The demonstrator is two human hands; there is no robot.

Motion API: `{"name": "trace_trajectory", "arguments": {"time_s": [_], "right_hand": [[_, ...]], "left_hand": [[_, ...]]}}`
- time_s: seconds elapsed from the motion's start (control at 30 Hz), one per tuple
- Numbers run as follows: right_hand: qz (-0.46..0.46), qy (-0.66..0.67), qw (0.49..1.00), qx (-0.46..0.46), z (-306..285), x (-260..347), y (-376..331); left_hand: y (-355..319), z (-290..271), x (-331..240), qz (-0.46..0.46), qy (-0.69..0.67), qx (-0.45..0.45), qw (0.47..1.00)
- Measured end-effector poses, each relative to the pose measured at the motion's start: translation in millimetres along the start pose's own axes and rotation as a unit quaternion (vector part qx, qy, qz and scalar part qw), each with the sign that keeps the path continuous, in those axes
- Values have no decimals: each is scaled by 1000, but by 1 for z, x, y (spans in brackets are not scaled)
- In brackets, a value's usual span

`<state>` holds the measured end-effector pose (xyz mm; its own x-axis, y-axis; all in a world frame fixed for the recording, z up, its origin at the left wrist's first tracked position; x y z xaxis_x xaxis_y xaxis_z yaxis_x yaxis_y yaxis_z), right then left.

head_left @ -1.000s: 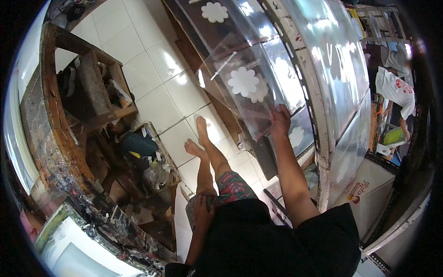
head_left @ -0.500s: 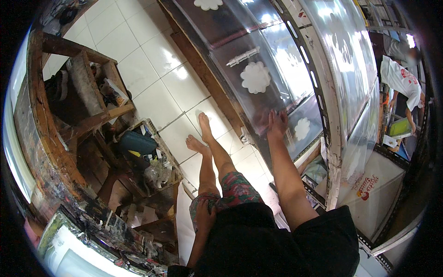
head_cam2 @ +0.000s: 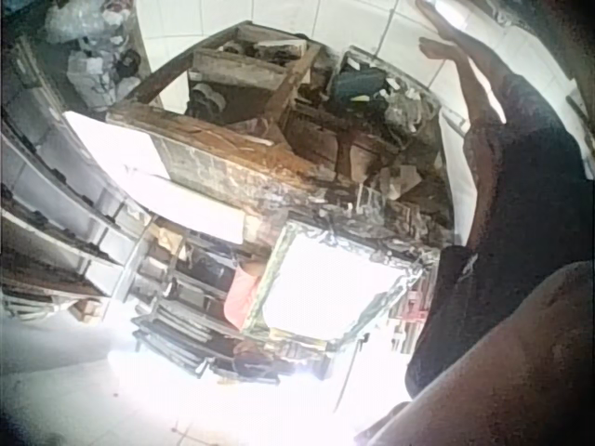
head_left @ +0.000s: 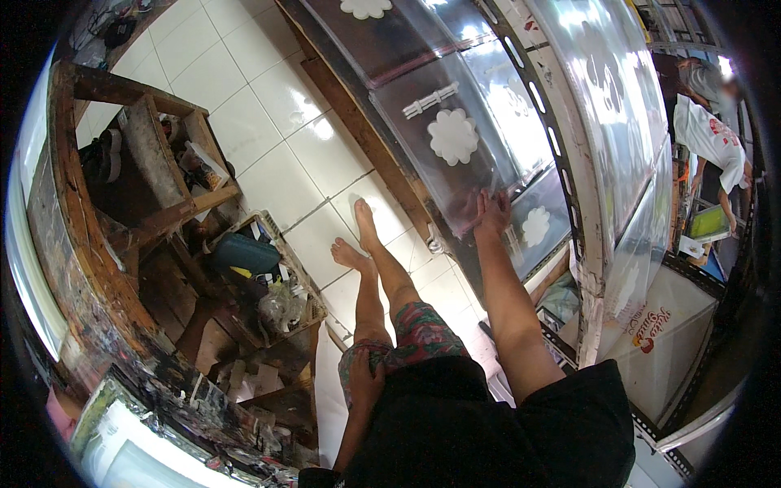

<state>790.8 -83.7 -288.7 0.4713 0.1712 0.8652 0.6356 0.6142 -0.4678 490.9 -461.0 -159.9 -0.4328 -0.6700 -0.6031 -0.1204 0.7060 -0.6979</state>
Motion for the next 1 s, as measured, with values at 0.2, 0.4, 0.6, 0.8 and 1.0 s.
{"name": "trace_trajectory", "arguments": {"time_s": [0.2,0.4,0.6,0.8,1.0], "right_hand": [[-41,-98,994,11,-17,-5,22],[-427,-641,635,-50,-16,24,10],[-363,-708,592,126,9,34,-25],[-311,-700,616,181,17,25,-24],[-370,-734,532,206,11,27,-21]], "left_hand": [[1,-3,-3,15,-3,-6,1000],[1,-7,-6,18,-2,-17,1000],[7,-4,2,5,-20,3,1000],[14,-19,-10,-45,-8,74,996],[17,4,18,-25,70,69,995]]}}
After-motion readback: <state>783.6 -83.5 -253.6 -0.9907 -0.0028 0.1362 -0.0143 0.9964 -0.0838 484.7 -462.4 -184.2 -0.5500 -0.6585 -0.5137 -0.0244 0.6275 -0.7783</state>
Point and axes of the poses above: each hand's wrist, its own y-axis towards the middle knuckle, its own z-axis out of the palm, x = y × z, the point moved 2 cm from there along y, towards the middle knuckle, and after that the axes turned 1 degree about z, right-handed, at the moved point
